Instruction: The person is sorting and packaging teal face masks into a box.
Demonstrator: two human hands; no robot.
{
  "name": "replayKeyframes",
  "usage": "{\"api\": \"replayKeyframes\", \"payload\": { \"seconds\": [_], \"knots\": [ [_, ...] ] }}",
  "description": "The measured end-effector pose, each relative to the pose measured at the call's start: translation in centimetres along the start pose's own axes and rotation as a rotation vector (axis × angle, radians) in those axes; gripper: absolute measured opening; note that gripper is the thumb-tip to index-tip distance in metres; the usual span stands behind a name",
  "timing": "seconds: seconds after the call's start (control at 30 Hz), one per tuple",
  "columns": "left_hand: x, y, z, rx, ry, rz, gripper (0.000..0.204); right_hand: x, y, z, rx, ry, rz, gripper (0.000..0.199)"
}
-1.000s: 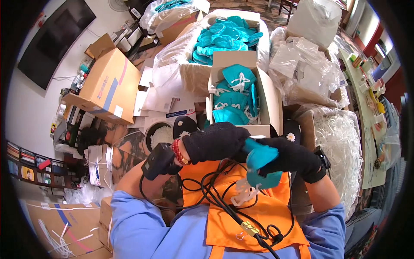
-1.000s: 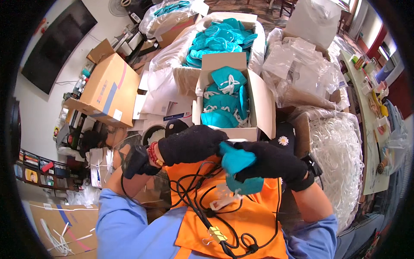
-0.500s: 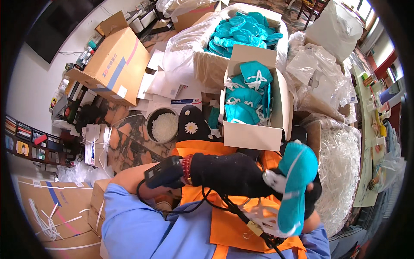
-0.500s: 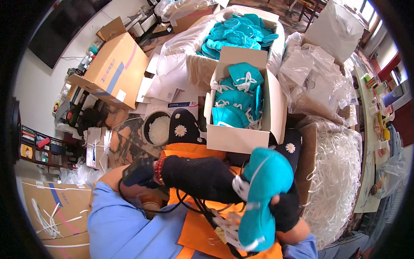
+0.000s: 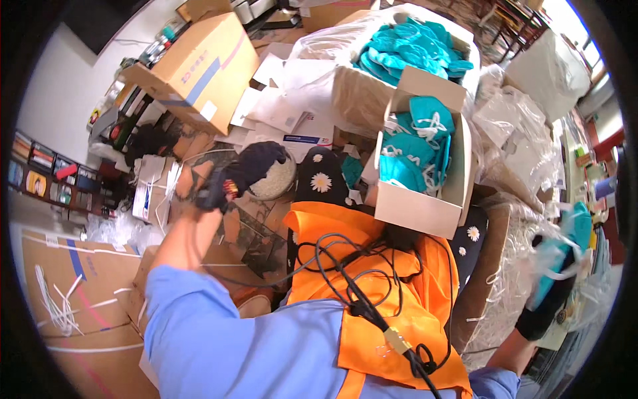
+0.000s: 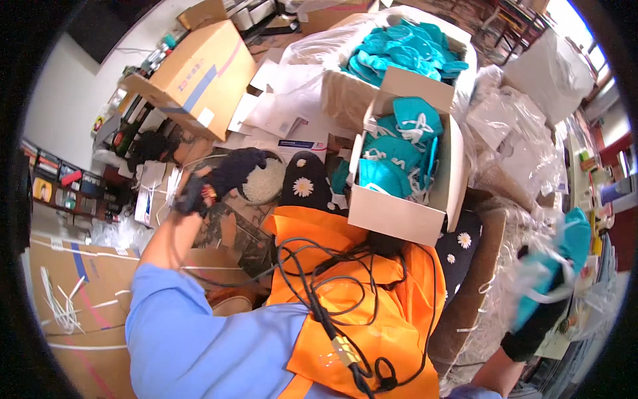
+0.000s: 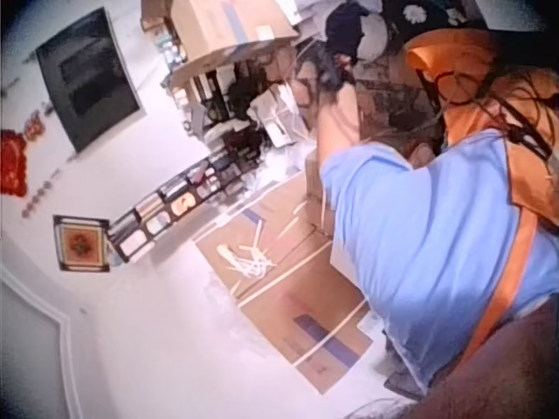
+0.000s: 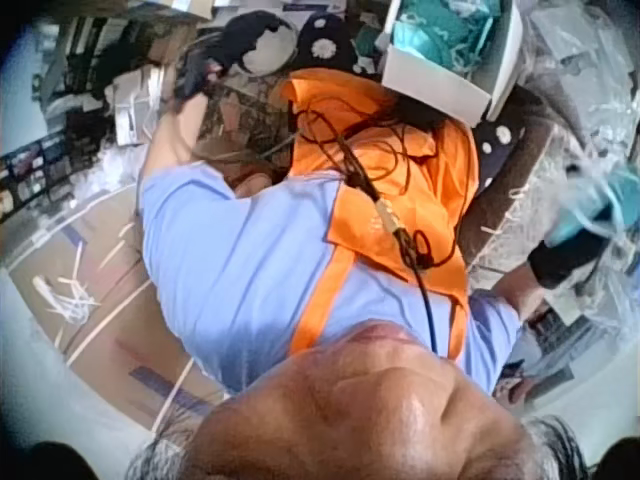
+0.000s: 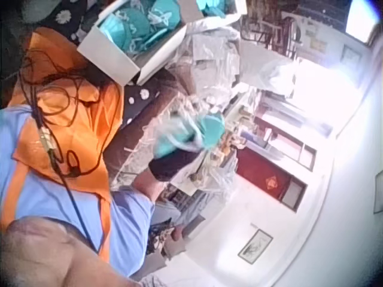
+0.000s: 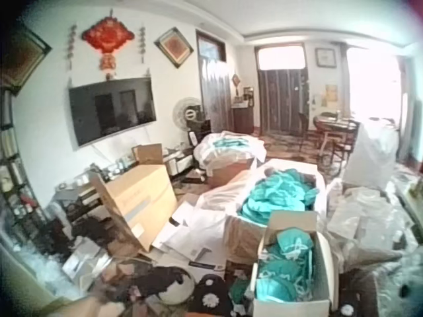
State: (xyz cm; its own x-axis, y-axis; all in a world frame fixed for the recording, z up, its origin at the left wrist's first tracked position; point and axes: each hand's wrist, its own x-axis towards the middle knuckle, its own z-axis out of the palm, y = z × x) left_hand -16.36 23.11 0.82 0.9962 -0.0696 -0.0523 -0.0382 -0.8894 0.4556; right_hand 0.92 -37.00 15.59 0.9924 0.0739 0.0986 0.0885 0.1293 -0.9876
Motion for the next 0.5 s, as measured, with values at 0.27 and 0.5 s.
{"api": "replayKeyframes", "payload": {
  "seconds": [0.27, 0.5],
  "knots": [
    [-1.4, -11.0, 8.5, -0.057, 0.168, -0.409, 0.040, -0.1, 0.1, 13.9, -0.195, -0.104, 0.000, 0.039],
    [4.8, -2.3, 1.8, -0.520, 0.311, -0.388, 0.057, -0.2, -0.9, 21.6, -0.101, -0.308, 0.067, 0.035]
  ]
}}
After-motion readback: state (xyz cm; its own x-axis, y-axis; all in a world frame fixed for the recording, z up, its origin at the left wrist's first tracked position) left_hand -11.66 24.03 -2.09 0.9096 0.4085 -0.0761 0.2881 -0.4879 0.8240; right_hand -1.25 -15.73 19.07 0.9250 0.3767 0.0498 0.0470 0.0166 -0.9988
